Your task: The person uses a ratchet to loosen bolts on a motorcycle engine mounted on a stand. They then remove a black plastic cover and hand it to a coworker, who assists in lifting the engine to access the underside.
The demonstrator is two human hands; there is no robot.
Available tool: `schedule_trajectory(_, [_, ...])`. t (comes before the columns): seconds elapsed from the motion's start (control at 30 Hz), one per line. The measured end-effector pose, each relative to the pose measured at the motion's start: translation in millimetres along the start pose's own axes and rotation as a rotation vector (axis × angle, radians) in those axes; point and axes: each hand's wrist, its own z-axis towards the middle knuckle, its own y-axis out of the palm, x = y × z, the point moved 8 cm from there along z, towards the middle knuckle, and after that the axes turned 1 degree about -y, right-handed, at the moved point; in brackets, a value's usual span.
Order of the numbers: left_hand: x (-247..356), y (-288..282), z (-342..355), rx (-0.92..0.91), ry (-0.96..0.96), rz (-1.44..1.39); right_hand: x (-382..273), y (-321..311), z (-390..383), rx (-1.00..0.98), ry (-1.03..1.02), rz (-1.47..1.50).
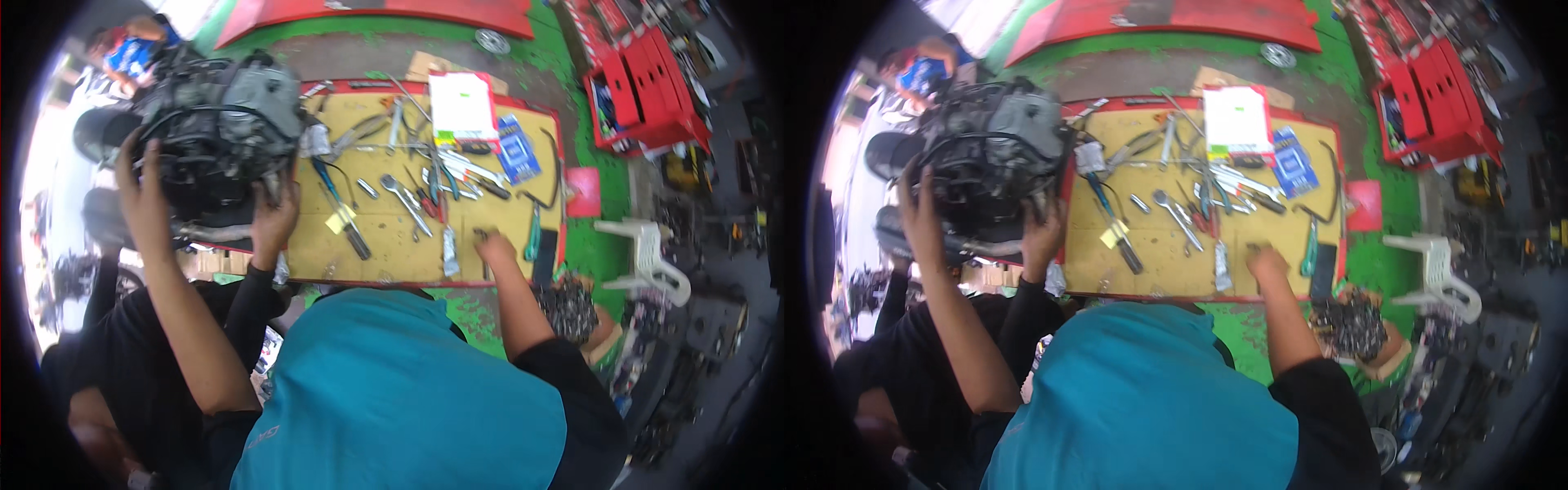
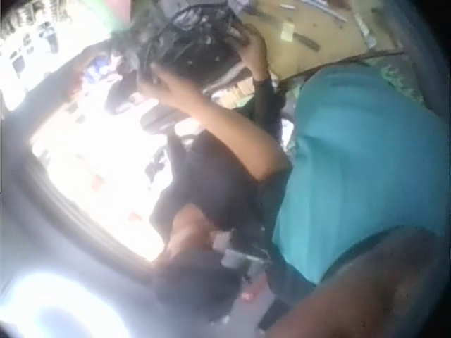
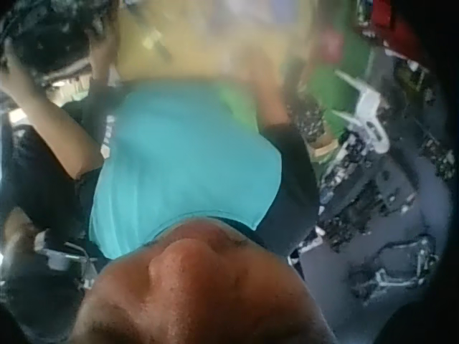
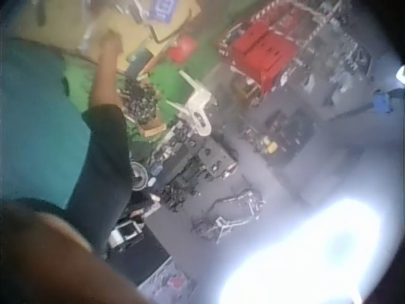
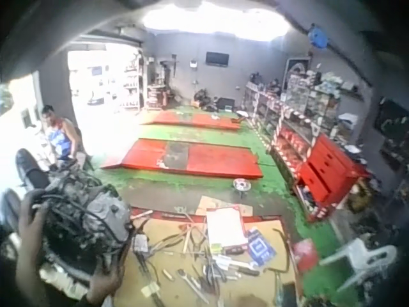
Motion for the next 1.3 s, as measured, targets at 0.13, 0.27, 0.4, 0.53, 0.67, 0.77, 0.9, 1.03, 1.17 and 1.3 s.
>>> schedule_trajectory(0.13, [14.1,2.3,3.8,0.036,0.033,-0.048,2.9,20.1,-23.6,0.044,-0.128,-0.113])
schedule_trajectory(0.27, [19.6,-5.3,8.2,0.043,0.030,0.007,-27.2,-45.5,-34.3,0.136,-0.171,0.220])
schedule_trajectory(0.4, [9.5,-11.5,16.8,0.056,-0.042,-0.055,-137.3,-187.9,-63.1,0.422,-0.771,0.680])
schedule_trajectory(0.53, [19.5,-16.9,27.7,-0.023,-0.057,-0.036,-306.3,-315.0,-197.7,0.321,-1.160,0.721])
schedule_trajectory(0.67, [49.5,-13.5,42.6,-0.041,0.267,-0.010,-424.8,-363.2,-273.2,0.731,-1.617,0.291])
schedule_trajectory(0.77, [53.0,10.2,52.3,-0.289,0.104,-0.105,-484.8,-364.6,-264.0,0.732,-1.725,0.129])
schedule_trajectory(0.9, [48.9,22.4,55.3,-0.350,0.015,-0.080,-510.0,-355.8,-268.1,0.779,-1.805,-0.135])
schedule_trajectory(1.03, [57.1,25.9,58.8,-0.417,-0.016,-0.061,-517.8,-359.2,-267.8,0.778,-1.839,-0.217])
schedule_trajectory(1.17, [56.1,35.8,69.2,-0.402,0.069,0.003,-523.5,-359.3,-257.5,0.725,-1.868,-0.232])
schedule_trajectory(1.3, [60.2,41.5,75.0,-0.421,0.060,0.007,-526.8,-364.7,-253.6,0.726,-1.946,-0.317])
